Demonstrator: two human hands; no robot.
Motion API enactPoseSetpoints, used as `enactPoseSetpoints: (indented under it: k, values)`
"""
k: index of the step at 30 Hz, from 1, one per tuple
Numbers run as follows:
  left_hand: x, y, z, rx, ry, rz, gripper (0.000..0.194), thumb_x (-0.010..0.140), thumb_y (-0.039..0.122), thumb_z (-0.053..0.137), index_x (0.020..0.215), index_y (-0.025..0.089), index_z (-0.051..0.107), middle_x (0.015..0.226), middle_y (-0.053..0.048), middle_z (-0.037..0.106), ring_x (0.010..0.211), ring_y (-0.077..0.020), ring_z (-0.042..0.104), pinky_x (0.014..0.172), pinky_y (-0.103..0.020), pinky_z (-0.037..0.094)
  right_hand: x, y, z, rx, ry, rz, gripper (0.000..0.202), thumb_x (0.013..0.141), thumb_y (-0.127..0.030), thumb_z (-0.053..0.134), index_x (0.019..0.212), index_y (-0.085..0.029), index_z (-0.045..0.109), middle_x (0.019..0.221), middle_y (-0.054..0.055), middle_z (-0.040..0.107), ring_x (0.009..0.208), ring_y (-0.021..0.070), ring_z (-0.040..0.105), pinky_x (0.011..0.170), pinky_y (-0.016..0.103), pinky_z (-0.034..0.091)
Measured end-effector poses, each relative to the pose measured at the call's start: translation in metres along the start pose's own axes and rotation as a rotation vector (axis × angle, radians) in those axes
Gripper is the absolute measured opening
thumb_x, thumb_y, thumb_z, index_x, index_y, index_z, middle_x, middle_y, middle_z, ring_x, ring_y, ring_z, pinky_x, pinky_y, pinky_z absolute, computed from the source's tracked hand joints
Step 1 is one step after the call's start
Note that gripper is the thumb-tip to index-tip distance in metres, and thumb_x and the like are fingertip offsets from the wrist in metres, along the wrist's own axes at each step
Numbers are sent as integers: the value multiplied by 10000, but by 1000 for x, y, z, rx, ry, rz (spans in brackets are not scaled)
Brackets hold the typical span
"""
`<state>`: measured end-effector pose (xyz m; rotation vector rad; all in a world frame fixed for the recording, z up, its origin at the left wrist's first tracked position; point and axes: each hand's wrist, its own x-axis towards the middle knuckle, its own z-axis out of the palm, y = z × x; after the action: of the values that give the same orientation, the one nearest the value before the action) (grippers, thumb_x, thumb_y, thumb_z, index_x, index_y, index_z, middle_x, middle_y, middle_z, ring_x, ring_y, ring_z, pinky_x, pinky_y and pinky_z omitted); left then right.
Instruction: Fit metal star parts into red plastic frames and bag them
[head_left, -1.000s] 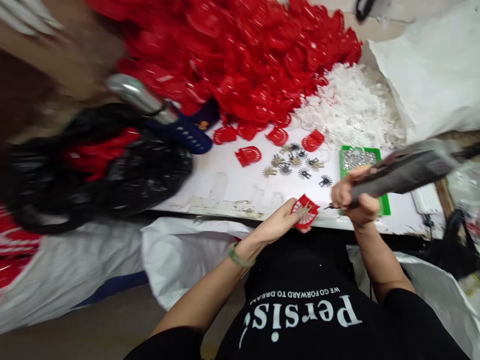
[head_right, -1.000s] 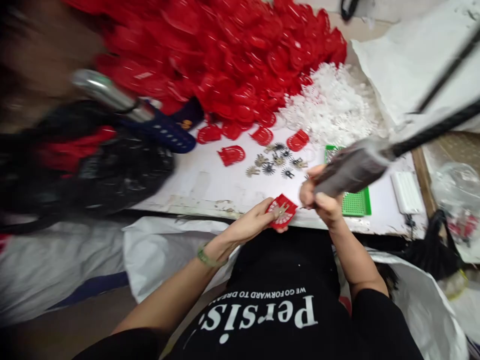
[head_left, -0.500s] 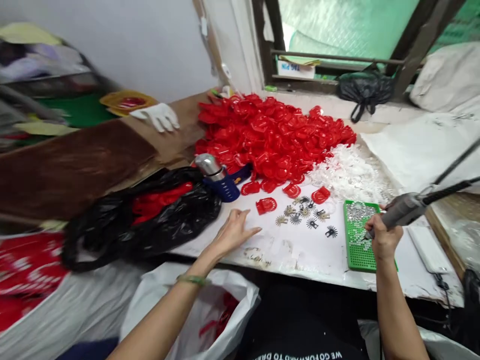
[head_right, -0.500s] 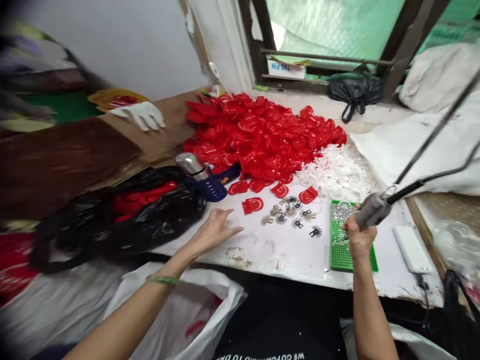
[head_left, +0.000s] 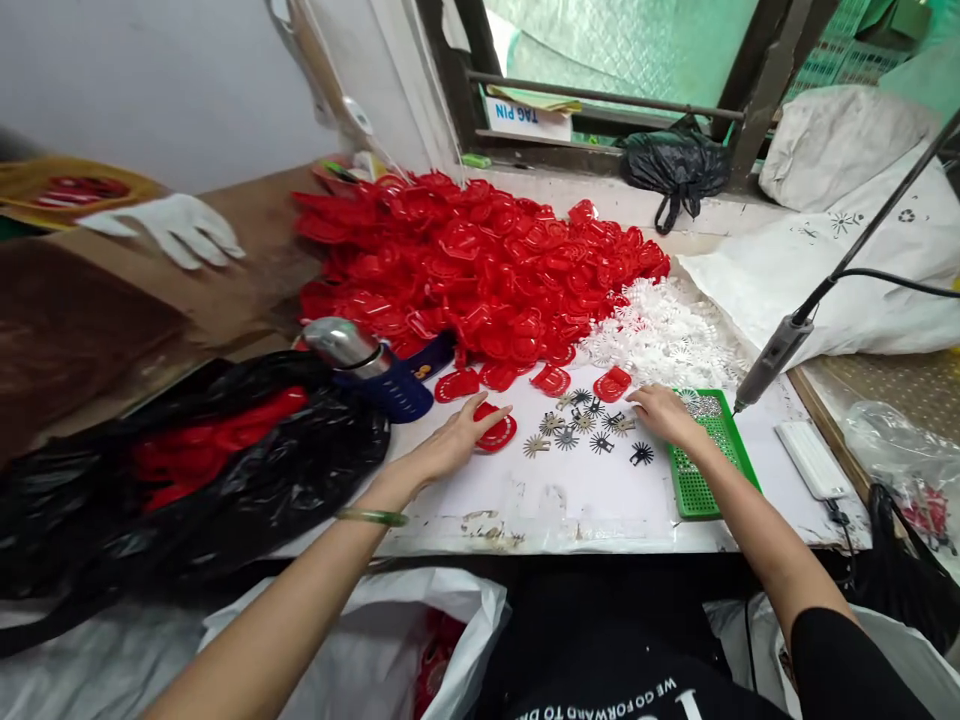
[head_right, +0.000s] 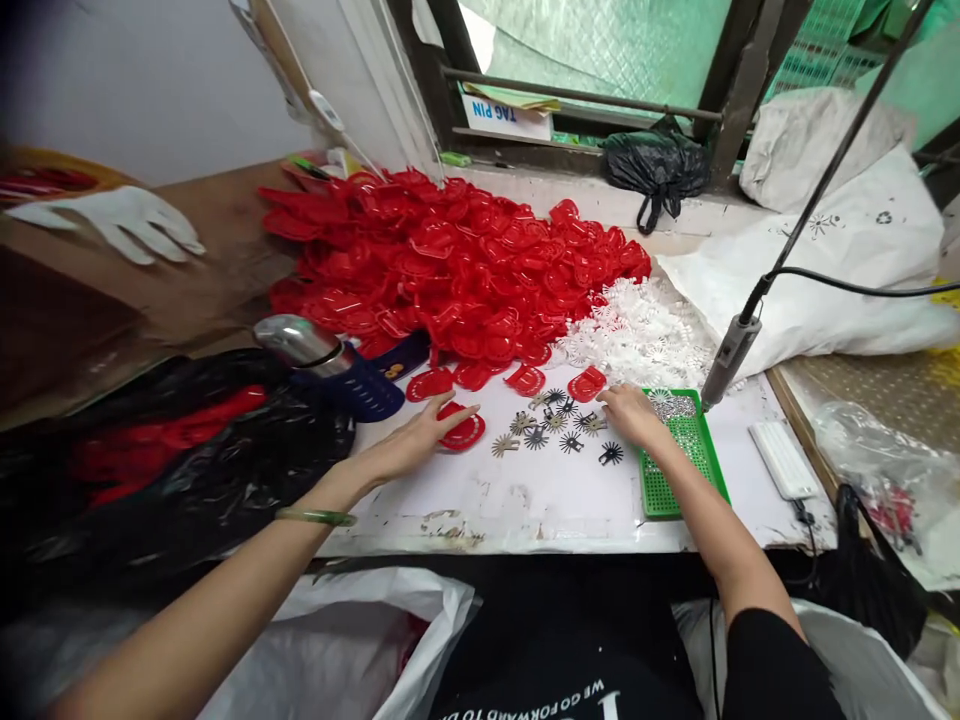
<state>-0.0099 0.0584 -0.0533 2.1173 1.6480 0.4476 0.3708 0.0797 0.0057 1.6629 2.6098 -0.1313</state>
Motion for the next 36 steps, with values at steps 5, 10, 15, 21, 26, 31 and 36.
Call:
enactPoseSetpoints:
  k: [5,10,15,21,26,31,36]
  values:
    - [-25,-8,4,59,228,-203,744,746,209,502,1466,94,355,1500,-222,309,1389,-367,335,1096,-490,343,35,6,10,-90,-156,-11,308,877,-131,452,1114,-128,650,1123,194,644,1021,279,620,896,386,420]
    - [-21,12,29,49,299,-653,715,799,591,520,1144,-34,567,1204,-348,519,1212,-490,448,993,-578,359,34,10,10,-114,-123,-36,336,897,-147,410,1173,-109,597,1137,208,610,965,276,628,849,377,435]
    - [-9,26,49,-21,324,-638,531,730,463,687,1071,71,578,1171,-288,559,1187,-452,489,985,-562,370,18,-1,5,190,165,56,428,923,-141,293,1320,-140,454,1180,174,598,983,240,637,841,368,475]
    - [-18,30,53,-967,755,-536,565,586,172,772,1082,187,501,1002,-74,609,907,-213,624,890,-413,495,-25,-62,33,881,-63,-118,245,910,-320,495,1120,-196,521,828,27,664,758,173,659,703,293,493]
    - [-37,46,42,-1623,654,-419,508,568,120,756,994,201,490,893,-16,657,725,-151,658,758,-374,554,-34,-83,39,556,-46,-114,66,866,-198,542,844,-178,601,797,48,651,747,174,593,709,293,397]
    - [-45,90,44,-1668,481,-335,665,634,141,719,1182,283,371,974,-15,671,748,-197,708,741,-444,575,-23,-88,12,874,118,-88,183,907,-345,558,817,-193,608,841,37,651,777,163,588,719,285,426]
    - [-41,136,50,-1784,423,-277,606,688,125,667,1217,281,416,1005,-14,682,827,-160,676,730,-336,567,-14,-106,-11,920,282,-268,166,876,-344,628,797,-200,646,1112,70,600,1101,208,546,991,392,402]
